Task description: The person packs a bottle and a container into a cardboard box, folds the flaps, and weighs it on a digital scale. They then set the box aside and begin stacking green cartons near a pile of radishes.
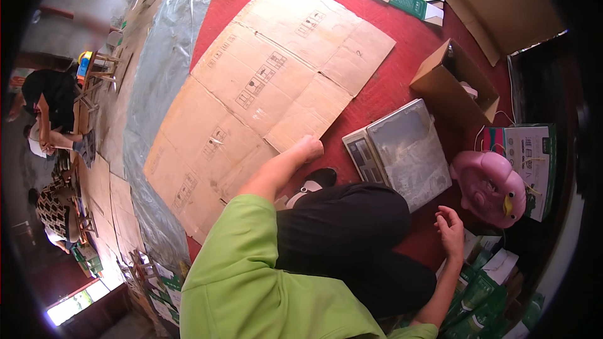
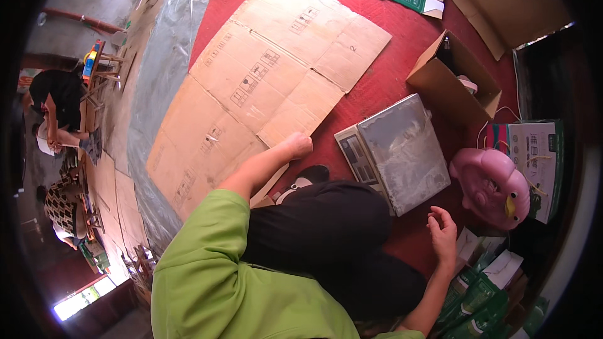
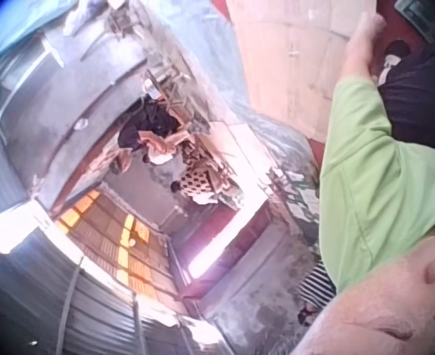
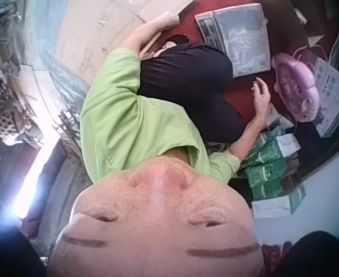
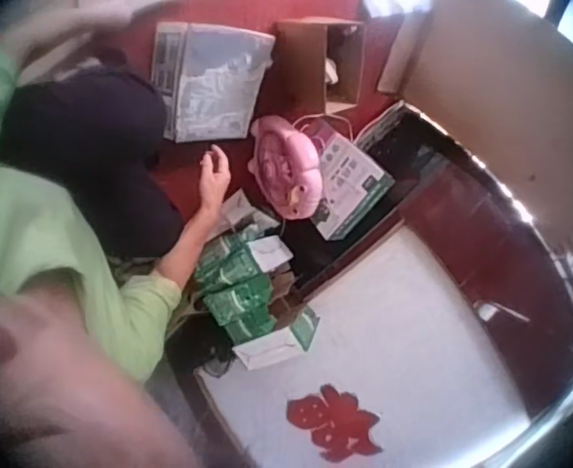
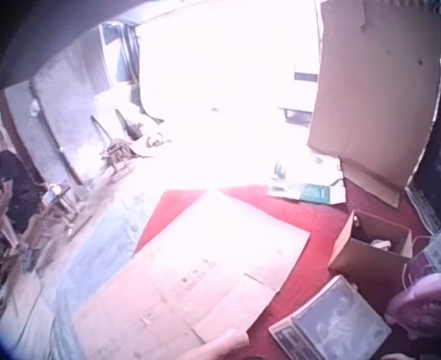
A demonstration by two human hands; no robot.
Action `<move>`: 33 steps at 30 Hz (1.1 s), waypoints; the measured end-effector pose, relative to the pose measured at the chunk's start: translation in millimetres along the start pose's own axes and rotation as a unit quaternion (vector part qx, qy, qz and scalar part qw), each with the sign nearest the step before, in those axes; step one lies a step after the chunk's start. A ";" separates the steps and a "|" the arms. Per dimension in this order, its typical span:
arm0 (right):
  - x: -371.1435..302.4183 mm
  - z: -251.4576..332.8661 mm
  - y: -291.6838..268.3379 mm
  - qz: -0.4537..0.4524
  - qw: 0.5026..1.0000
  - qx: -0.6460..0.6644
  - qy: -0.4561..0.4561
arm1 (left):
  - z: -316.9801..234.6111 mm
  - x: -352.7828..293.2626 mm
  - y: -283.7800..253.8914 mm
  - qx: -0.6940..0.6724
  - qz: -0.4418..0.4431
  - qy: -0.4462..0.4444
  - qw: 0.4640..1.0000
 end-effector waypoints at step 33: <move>13.8 -16.2 16.8 0.053 0.993 -0.046 0.092 | -9.7 23.5 15.9 -0.058 0.043 -0.008 0.997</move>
Point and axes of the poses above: each hand's wrist, its own x-axis towards the middle knuckle, its own y-axis out of the palm, z = x × y, the point moved 4 cm from there along x, towards the middle knuckle, and after that the axes turned 9 degrees about -y, right-handed, at the moved point
